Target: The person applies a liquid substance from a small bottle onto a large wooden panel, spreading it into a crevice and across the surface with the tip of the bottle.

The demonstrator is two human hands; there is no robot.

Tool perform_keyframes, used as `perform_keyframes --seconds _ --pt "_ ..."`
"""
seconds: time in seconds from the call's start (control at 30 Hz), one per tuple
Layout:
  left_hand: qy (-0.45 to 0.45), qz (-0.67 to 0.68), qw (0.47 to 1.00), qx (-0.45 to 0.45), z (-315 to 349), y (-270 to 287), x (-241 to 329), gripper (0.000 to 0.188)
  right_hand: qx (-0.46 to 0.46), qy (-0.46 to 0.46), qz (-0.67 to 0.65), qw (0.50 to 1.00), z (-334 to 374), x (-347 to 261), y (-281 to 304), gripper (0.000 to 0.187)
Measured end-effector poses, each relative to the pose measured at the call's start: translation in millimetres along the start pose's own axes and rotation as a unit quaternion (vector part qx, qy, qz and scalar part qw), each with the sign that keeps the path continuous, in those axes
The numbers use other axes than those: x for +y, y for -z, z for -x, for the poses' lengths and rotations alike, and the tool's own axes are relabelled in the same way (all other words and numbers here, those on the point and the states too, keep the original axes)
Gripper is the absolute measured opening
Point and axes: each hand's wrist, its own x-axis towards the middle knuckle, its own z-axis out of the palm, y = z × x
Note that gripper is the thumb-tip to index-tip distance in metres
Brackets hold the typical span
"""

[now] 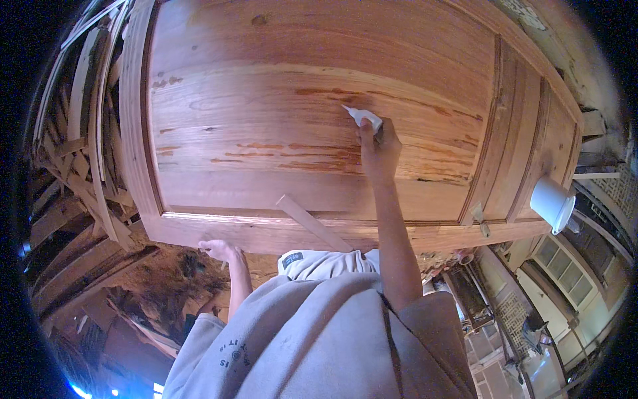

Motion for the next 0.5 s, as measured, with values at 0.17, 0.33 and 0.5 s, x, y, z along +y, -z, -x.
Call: perform_keyframes --seconds 0.17,0.33,0.5 --pt "0.007 0.016 1.0 -0.006 -7 -1 -5 0.073 0.02 0.016 0.044 0.999 -2 6 2 0.03" --pt "0.008 -0.006 1.0 0.001 -21 1 -15 0.072 0.043 0.026 0.095 0.994 -6 10 19 0.033" --pt "0.008 0.001 1.0 -0.001 -8 0 -5 0.072 0.065 0.013 0.037 0.997 -4 11 34 0.03"
